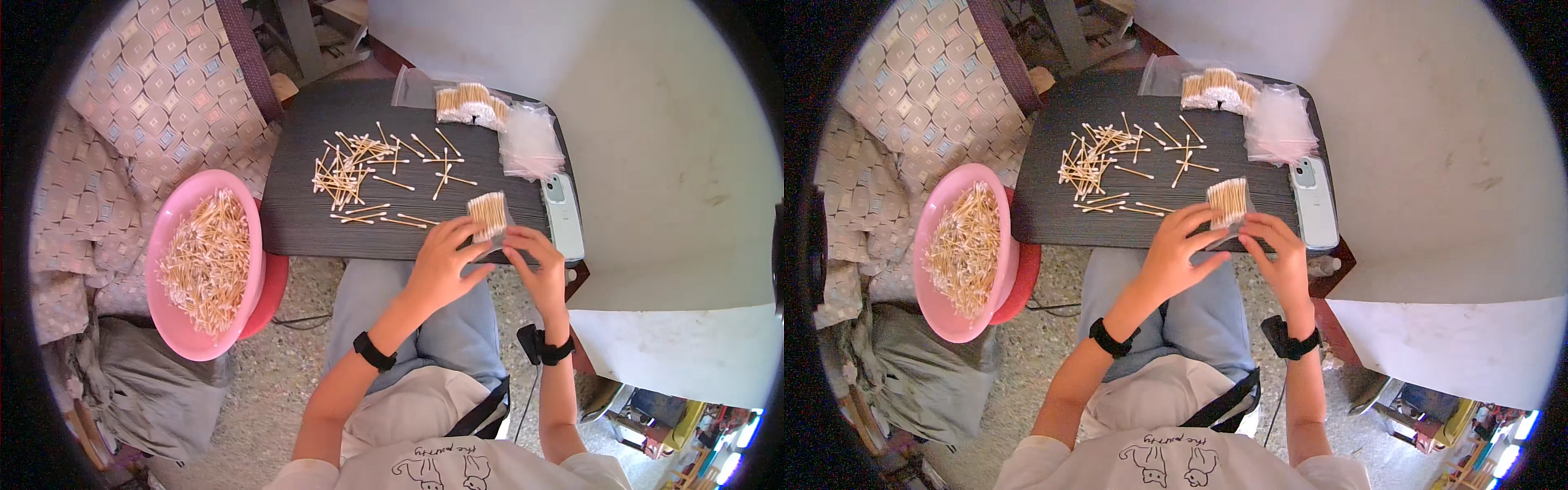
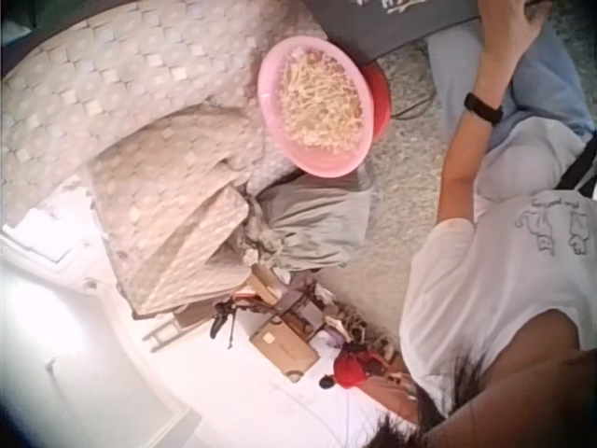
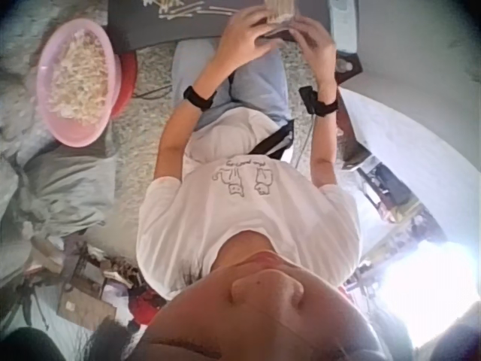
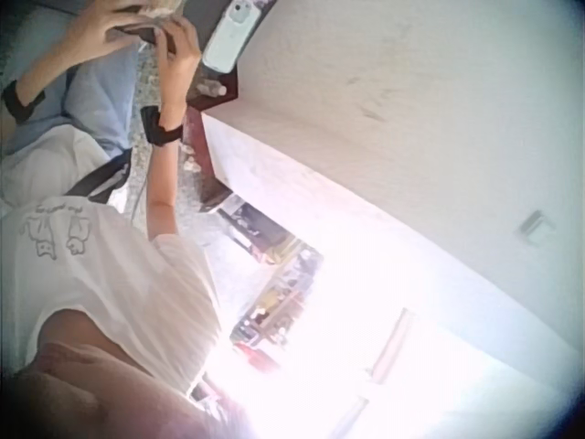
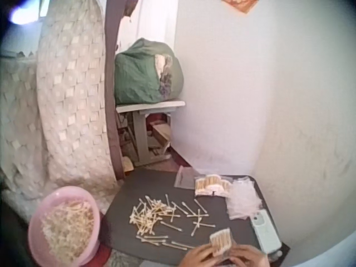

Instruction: The person fills a plastic bag with cotton swabs from a pink bowl, then arranges another bundle of swabs on the table before sliding them into a second bag.

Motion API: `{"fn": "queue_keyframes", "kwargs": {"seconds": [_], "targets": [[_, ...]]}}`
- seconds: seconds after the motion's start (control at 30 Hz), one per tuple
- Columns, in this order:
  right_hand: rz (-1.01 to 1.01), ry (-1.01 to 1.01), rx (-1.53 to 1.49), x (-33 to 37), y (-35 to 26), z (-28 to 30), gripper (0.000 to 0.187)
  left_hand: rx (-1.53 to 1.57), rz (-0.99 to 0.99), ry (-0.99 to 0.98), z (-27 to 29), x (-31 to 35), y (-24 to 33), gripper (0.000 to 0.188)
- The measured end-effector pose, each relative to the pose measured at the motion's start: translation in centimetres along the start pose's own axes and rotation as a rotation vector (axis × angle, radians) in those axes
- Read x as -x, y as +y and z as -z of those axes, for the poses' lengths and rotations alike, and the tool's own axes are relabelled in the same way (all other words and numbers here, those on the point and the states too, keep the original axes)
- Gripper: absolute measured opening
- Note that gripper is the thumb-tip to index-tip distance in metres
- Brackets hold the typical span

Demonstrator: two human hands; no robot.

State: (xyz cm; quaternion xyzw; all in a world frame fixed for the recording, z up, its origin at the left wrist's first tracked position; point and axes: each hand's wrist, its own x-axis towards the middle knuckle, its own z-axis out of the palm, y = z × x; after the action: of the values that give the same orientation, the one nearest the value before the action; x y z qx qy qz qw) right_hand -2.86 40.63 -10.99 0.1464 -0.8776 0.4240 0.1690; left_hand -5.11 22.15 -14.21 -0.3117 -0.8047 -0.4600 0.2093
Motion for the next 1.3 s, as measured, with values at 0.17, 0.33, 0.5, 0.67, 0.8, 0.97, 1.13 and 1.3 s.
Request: {"fn": "queue_keyframes", "kwargs": {"seconds": [0.17,0.33,0.5,0.67,0.8,0.97,1.13,1.3], "targets": [[0.009,0.012,0.085,1.4,0.5,-0.2,0.019,-0.027,0.019,-0.014,-1.0,0.4,-0.1,0.019],[0.030,0.039,0.100,1.8,1.0,-0.8,0.015,-0.009,0.085,-0.083,-1.4,0.5,0.1,0.016],[-0.113,-0.019,-0.032,1.3,-0.1,-0.7,0.017,0.143,0.306,-0.096,-1.3,-0.1,0.6,0.018],[-0.004,0.171,0.070,1.1,0.0,-2.1,0.020,0.248,0.346,0.071,-1.7,-0.2,0.7,0.018],[-0.089,0.257,0.030,1.2,-0.4,-3.3,0.020,0.399,0.579,0.251,-3.1,-1.0,1.8,0.013],[-0.278,0.388,-0.191,1.3,0.4,-4.5,0.023,0.404,0.522,0.407,-4.8,-1.6,2.0,0.014],[-0.274,0.389,0.051,0.6,-0.6,-3.9,0.025,0.357,0.367,0.271,-5.9,-1.0,2.0,0.020],[-0.206,0.347,0.016,0.8,1.5,-3.5,0.025,0.101,0.235,0.140,-5.9,-1.1,1.8,0.032]]}}
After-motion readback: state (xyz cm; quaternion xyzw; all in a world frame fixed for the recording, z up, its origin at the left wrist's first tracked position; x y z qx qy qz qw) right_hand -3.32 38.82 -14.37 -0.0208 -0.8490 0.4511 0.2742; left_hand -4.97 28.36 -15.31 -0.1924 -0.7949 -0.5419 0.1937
